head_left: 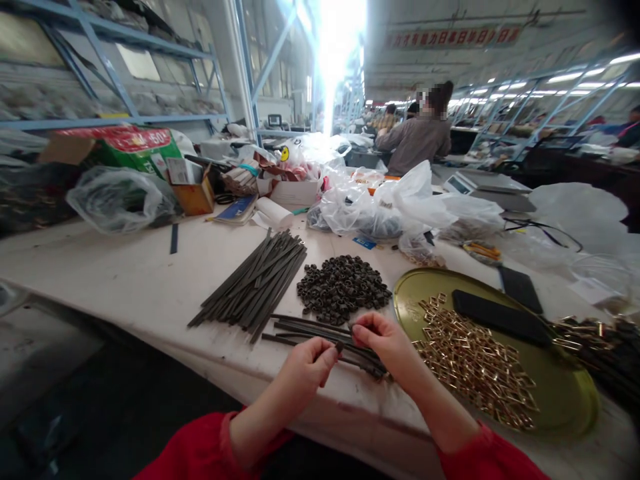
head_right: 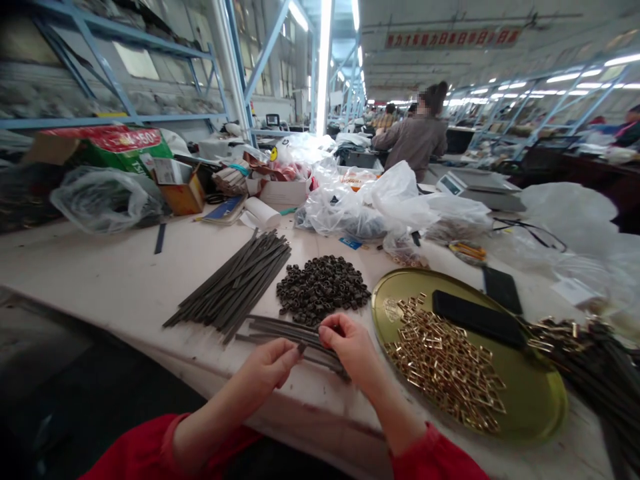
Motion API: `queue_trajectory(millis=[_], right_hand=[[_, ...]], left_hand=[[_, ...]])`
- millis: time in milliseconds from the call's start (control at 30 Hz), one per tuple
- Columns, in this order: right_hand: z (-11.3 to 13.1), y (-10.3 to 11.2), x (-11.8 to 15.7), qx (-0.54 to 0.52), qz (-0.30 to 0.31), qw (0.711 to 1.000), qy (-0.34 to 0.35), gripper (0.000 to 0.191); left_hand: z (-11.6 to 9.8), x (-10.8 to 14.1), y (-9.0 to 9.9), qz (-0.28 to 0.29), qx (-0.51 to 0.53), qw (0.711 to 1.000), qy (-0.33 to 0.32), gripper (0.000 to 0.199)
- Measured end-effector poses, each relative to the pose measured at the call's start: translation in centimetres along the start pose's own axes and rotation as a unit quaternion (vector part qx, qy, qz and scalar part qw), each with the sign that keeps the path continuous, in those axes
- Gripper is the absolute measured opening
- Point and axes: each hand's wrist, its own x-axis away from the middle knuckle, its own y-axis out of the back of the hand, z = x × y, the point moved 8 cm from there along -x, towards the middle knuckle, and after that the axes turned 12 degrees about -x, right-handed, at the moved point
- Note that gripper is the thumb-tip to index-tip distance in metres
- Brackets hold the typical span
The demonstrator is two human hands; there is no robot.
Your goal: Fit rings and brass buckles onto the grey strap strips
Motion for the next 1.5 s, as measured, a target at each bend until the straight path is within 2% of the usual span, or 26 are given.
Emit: queue_trajectory(millis=[67,133,200,267,367,500,667,767,867,967,1033,1133,1200,1267,1333,1500], right_hand=[[0.1,-0.7,2.1,-0.14,0.005,0.99,-0.032,0.023],[-0.4,-1.5,3.9,-0.321,-0.012,0.943,-0.083,0.026],[-0.7,-2.2,5.3,-0.437,-0.036,0.891,-0.117,0.03],[-0.6,-2.2,6.0,-0.43,-0.057,0.895,-0.104,0.03],[0.3,-1.7,6.6,-0.354,-0.077,0.931,-0.048,0.03],[0.7,-1.8,6.9,-0.314,-0.048,0.948,-0.027,0.028],[-0.1,-2.4,7.1,-0.345,-0.036,0.936,-0.053,0.032],[-0.9,-2.9,7.5,-0.34,-0.065,0.937,-0.053,0.029],[-0.9,-2.5,8.2,-0.275,-0.106,0.956,-0.008,0.027],[0.4,-2.1,8.8,-0.201,-0.103,0.973,0.051,0.031],[0.5,-2.0,8.8,-0.228,-0.093,0.969,0.031,0.033],[-0.7,-2.8,8.8,-0.349,-0.073,0.932,-0.062,0.026],[-1.3,-4.2,9.0,-0.424,-0.024,0.898,-0.115,0.031],[-1.5,-5.5,9.4,-0.455,0.028,0.879,-0.141,0.034],[-1.5,-6.1,9.8,-0.441,0.048,0.885,-0.141,0.034],[-1.5,-6.0,9.9,-0.384,0.011,0.917,-0.105,0.035]], left_hand=[[-0.6,0.2,0.2,-0.023,-0.019,0.999,-0.021,0.03],[-1.0,0.6,0.1,-0.034,-0.045,0.998,-0.034,0.029],[-1.4,1.1,0.0,-0.043,-0.08,0.995,-0.049,0.027],[-1.9,1.8,0.0,-0.049,-0.128,0.988,-0.064,0.026],[-2.6,3.0,0.0,-0.041,-0.22,0.972,-0.072,0.023],[-2.9,3.8,-0.4,-0.022,-0.281,0.957,-0.067,0.021],[-2.7,3.8,-1.2,-0.024,-0.189,0.979,-0.072,0.024],[-2.6,3.9,-1.6,-0.018,-0.136,0.987,-0.078,0.029],[-2.5,4.2,-1.7,-0.001,-0.119,0.99,-0.08,0.033],[-2.4,4.6,-1.6,0.018,-0.097,0.992,-0.072,0.035],[-2.6,4.9,-1.7,0.046,-0.083,0.993,-0.073,0.037],[-2.9,5.5,-2.1,0.087,-0.083,0.989,-0.087,0.042],[-3.0,5.6,-2.2,0.093,-0.089,0.987,-0.098,0.046],[-2.8,5.5,-2.2,0.094,-0.085,0.986,-0.105,0.049],[-2.3,5.3,-2.3,0.097,-0.076,0.987,-0.105,0.051],[0.8,4.1,-2.8,0.095,-0.041,0.994,-0.036,0.057]])
